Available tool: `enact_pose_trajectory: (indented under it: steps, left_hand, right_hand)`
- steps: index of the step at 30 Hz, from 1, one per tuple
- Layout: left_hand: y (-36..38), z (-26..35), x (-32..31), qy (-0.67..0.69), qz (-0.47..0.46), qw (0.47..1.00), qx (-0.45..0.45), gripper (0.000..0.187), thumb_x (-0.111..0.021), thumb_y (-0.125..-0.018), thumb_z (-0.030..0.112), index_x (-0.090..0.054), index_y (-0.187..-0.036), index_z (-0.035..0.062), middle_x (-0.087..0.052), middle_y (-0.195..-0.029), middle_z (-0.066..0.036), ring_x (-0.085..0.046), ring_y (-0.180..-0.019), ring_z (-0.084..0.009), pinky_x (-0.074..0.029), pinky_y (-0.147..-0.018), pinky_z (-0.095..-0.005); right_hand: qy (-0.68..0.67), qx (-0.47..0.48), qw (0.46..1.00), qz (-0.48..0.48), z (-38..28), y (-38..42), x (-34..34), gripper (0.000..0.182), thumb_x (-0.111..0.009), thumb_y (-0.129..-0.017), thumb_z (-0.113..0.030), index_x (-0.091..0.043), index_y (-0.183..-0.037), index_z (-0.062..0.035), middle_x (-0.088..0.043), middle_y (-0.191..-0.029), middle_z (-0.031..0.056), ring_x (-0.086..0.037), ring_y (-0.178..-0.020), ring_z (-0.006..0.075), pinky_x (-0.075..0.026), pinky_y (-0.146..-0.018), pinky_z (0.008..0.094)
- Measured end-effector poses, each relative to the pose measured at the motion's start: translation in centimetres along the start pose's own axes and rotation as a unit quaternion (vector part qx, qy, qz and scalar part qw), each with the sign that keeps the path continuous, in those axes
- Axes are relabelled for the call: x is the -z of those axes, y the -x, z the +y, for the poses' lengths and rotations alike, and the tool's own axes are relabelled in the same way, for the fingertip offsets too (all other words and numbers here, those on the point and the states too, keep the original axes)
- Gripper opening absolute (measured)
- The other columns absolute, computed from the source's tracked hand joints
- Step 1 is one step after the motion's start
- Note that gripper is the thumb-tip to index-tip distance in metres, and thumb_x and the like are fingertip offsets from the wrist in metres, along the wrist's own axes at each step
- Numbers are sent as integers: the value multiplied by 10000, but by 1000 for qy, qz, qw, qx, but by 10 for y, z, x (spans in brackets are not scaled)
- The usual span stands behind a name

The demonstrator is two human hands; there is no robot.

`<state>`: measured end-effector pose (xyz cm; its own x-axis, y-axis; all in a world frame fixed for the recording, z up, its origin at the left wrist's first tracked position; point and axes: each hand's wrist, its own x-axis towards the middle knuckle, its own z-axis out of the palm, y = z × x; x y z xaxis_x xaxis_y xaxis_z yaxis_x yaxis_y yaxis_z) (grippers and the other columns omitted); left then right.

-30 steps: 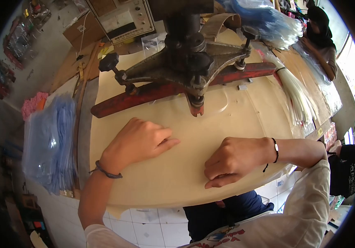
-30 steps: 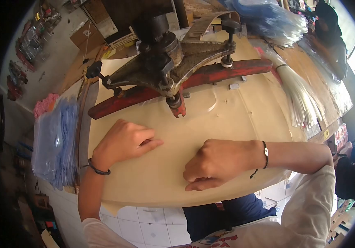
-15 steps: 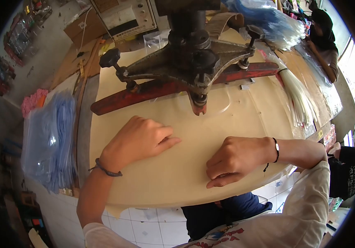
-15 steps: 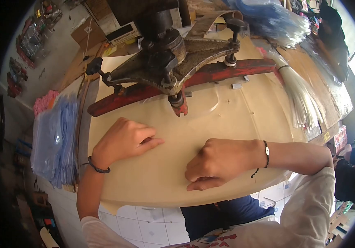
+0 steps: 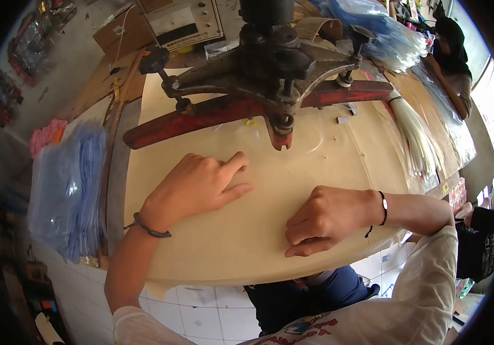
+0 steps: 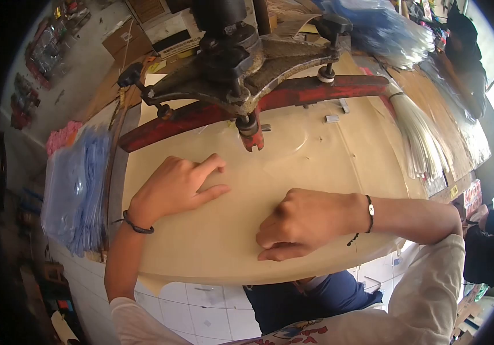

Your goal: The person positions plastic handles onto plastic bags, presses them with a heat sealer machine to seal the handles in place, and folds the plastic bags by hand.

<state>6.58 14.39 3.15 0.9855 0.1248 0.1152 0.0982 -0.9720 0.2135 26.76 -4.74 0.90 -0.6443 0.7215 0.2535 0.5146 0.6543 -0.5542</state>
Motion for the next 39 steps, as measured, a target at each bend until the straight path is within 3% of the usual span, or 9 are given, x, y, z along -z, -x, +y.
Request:
enact_pose_trajectory:
  steps: [4,7,10,13,16,28,31,34,39]
  left_hand:
    - [-2,5,5,-10,-33,998,55,361,-707,-932,353,-596,-1157,93,-679,-745,-124,-667,-681,-378,-524,-647,-458]
    - [-1,-5,-9,3,63,998,12,423,-703,-932,363,-594,-1227,80,-694,-978,-154,-681,-823,-378,-546,-745,-462]
    - [-3,-4,-7,9,34,999,39,467,-701,-933,363,-590,-1281,72,-650,-1159,-168,-672,-929,-376,-552,-812,-460]
    - [-3,-4,-10,10,38,998,41,507,-691,-942,377,-584,-1334,74,-640,-1154,-165,-673,-913,-369,-554,-807,-456]
    - [-1,-7,-13,-7,36,998,47,542,-666,-957,410,-583,-1377,79,-646,-1122,-157,-671,-898,-366,-551,-797,-451]
    - [-3,-10,-14,-11,34,997,62,572,-607,-981,472,-577,-1423,110,-670,-1047,-171,-674,-827,-362,-548,-761,-456]
    - [-6,-16,-25,-37,64,996,53,568,-587,-988,487,-574,-1433,135,-689,-994,-177,-682,-769,-357,-553,-713,-455]
    - [-12,-16,-31,-69,80,993,59,560,-582,-987,490,-588,-1414,127,-704,-908,-164,-685,-707,-343,-553,-659,-449]
    - [-14,-14,-32,-78,78,992,66,538,-610,-978,449,-604,-1375,86,-699,-840,-132,-682,-656,-294,-539,-588,-405]
  right_hand:
    - [24,-4,1000,-11,-1,3,3,265,-705,-967,-240,-606,-763,-102,-611,-699,0,-618,-598,202,-460,-497,358]
    - [3,-6,1000,-3,0,3,2,292,-658,-980,-296,-557,-787,-102,-580,-675,58,-611,-574,293,-490,-504,426]
    - [2,-4,1000,-1,0,4,2,287,-661,-978,-296,-575,-785,-101,-592,-672,60,-614,-574,291,-496,-510,425]
    - [6,-6,1000,11,-1,3,2,284,-669,-972,-294,-591,-779,-100,-602,-668,61,-614,-571,289,-499,-508,418]
    - [21,-11,1000,-1,-3,0,3,260,-730,-947,-242,-634,-749,-105,-606,-663,8,-607,-560,215,-468,-489,359]
    - [32,-17,999,-20,-5,-3,8,291,-700,-953,-290,-599,-729,-134,-559,-637,2,-589,-533,211,-463,-451,359]
    - [53,-8,999,6,-4,-5,3,302,-792,-883,-252,-620,-655,-152,-562,-599,-34,-559,-481,165,-413,-417,327]
    - [60,-28,998,0,-6,-6,2,309,-715,-934,-291,-585,-683,-166,-536,-617,-31,-566,-503,165,-439,-423,332]
    - [71,-31,997,-17,-6,-7,6,304,-719,-931,-287,-589,-685,-166,-503,-608,-36,-545,-490,135,-413,-411,305]
